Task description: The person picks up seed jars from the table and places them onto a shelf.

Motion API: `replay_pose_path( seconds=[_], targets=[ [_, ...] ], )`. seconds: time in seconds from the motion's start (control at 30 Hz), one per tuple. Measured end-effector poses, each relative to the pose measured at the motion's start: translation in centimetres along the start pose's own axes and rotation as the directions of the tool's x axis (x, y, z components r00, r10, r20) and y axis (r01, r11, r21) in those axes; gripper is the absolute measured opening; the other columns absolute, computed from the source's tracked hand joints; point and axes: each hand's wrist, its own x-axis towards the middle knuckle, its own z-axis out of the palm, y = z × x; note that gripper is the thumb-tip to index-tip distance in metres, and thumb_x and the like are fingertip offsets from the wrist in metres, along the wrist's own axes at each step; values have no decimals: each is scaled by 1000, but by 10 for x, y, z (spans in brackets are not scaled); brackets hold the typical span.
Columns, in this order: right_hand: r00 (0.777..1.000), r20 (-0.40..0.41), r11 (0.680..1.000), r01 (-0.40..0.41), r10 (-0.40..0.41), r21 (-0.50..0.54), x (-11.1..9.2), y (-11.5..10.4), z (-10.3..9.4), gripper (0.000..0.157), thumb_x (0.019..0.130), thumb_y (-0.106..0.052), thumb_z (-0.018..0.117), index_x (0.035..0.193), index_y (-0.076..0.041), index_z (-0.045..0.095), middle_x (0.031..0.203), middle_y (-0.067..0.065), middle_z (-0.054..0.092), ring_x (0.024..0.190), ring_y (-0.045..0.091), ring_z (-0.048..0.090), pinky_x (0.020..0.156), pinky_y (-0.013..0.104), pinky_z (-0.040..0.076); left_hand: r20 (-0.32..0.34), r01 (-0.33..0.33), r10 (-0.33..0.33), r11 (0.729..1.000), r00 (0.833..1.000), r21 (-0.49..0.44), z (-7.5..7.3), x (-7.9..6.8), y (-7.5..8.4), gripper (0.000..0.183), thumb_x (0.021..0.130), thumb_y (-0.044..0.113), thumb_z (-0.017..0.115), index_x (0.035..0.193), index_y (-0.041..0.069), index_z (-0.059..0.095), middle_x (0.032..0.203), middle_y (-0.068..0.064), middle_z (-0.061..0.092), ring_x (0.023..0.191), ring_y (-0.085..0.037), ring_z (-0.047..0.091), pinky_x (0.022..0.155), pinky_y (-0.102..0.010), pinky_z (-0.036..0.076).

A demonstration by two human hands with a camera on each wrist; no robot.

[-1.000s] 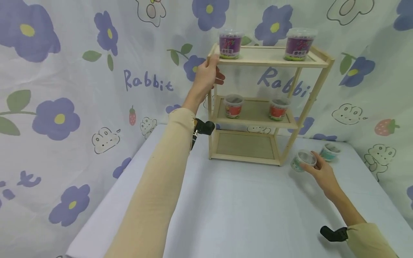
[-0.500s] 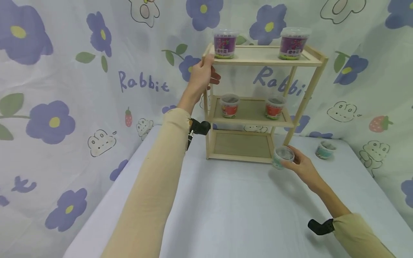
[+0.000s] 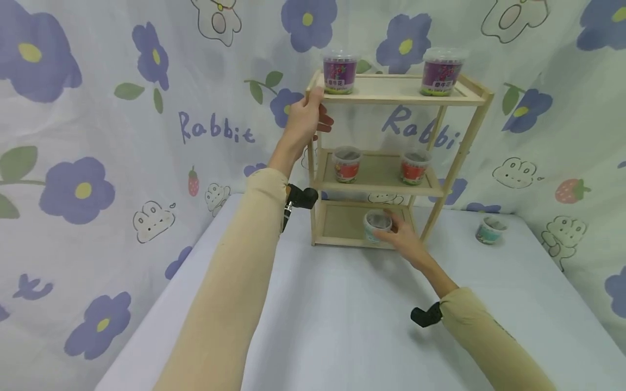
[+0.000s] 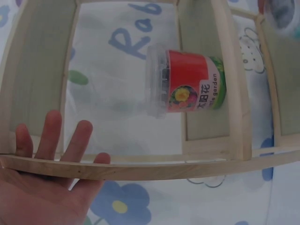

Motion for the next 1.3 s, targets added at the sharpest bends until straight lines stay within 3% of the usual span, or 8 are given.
replay_pose_path(
  seconds=[0.23, 0.6, 0.93, 1.3],
  targets=[
    [999, -30, 999, 19, -20, -43, 39, -2, 32, 81, 94, -30, 68, 156, -5, 22, 151, 21, 39, 141, 39, 38, 106, 52, 40, -2, -17, 17, 1000, 1000, 11, -1, -1, -3, 50, 104, 56, 35, 97, 10, 55, 94, -3, 68, 104, -26, 68, 69, -31, 40],
    [998, -66, 997, 15, -20, -75, 77, 9, 74, 82, 91, -28, 70, 155, -2, 25, 141, 25, 47, 127, 37, 50, 98, 46, 46, 10, -37, 37, 999, 999, 2, 0, -2, -3, 49, 104, 55, 35, 98, 10, 54, 91, -2, 67, 103, -27, 68, 70, -33, 39],
    [996, -84, 994, -23, 14, -107, 83, 10, 96, 84, 90, -31, 69, 155, -2, 23, 147, 26, 42, 131, 39, 47, 103, 50, 42, 6, -31, 31, 999, 1000, 8, -1, -2, -3, 47, 104, 56, 35, 94, 14, 54, 91, -1, 68, 100, -25, 68, 69, -31, 39],
    [995, -82, 994, -57, 50, -92, 82, 14, 107, 86, 91, -37, 69, 156, -8, 22, 153, 22, 36, 138, 38, 40, 110, 51, 35, 0, -36, 36, 999, 999, 7, 0, -2, -3, 51, 104, 54, 34, 101, 8, 54, 93, -3, 68, 102, -27, 68, 73, -35, 40]
  ],
)
